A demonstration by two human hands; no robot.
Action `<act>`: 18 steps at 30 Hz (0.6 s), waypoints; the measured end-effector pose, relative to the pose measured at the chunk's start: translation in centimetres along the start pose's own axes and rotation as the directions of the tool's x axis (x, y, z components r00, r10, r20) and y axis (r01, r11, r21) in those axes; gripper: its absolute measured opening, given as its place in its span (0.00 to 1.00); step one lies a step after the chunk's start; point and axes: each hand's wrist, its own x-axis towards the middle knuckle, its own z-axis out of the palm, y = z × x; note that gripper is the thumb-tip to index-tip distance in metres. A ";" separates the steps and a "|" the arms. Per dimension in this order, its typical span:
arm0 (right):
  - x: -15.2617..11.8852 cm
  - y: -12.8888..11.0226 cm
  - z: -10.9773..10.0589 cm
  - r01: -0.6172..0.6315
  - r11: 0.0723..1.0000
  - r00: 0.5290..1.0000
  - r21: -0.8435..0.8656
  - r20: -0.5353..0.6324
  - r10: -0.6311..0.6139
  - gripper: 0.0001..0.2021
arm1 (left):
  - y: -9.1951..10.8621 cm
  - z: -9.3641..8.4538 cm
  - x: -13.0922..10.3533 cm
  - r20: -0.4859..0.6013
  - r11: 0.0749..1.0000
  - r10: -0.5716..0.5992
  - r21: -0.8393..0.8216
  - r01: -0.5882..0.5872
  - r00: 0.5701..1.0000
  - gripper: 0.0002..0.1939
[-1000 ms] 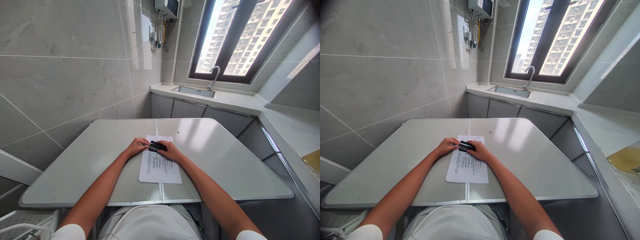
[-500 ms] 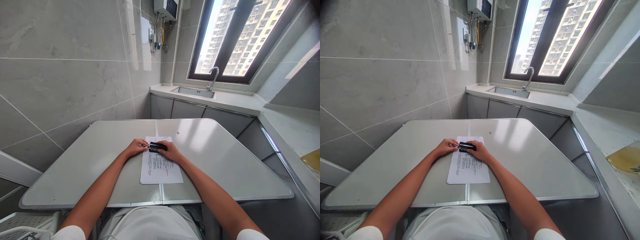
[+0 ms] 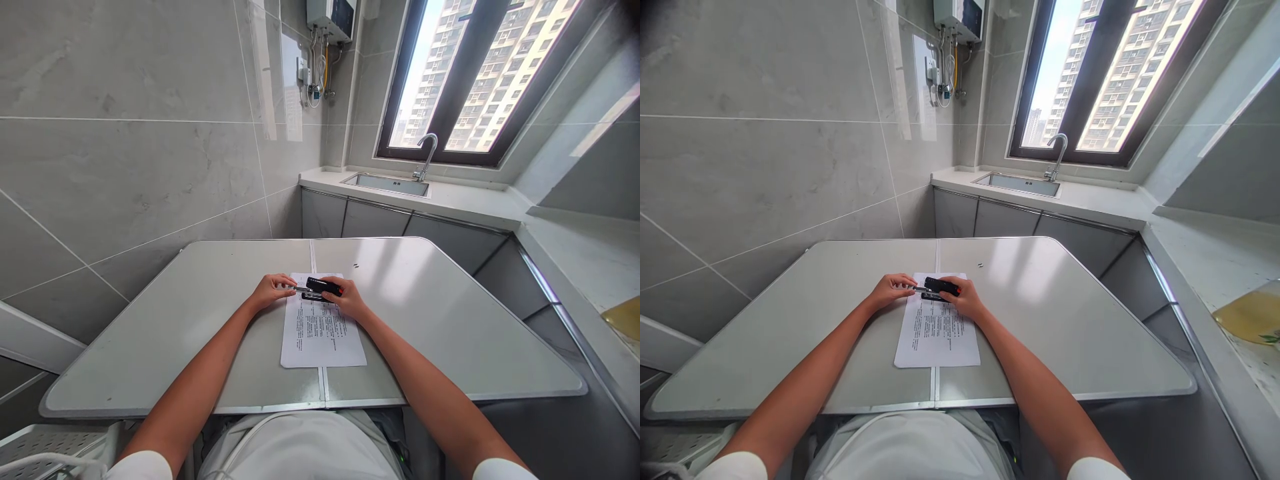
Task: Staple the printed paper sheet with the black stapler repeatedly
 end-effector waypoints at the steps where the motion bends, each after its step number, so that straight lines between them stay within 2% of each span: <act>1: 0.0 0.0 -0.1 -0.003 1.000 1.000 0.013 -0.003 0.003 0.19 | 0.0 -0.1 0.0 -0.015 1.000 0.001 -0.002 -0.001 1.000 0.15; 7: 0.1 0.3 -0.5 -0.015 0.998 1.000 0.056 -0.006 0.015 0.20 | -0.1 -0.4 -0.1 -0.054 1.000 0.002 -0.018 -0.003 0.999 0.15; 13: 0.0 0.2 -0.9 -0.052 0.989 0.998 0.137 -0.016 0.054 0.19 | 0.1 -0.7 -0.3 0.008 0.993 0.061 -0.105 -0.060 0.998 0.14; 18: -0.2 -0.4 -0.6 -0.072 0.977 0.997 0.199 0.051 0.063 0.21 | 1.3 0.6 -0.1 0.078 0.975 0.073 -0.216 -0.054 0.994 0.13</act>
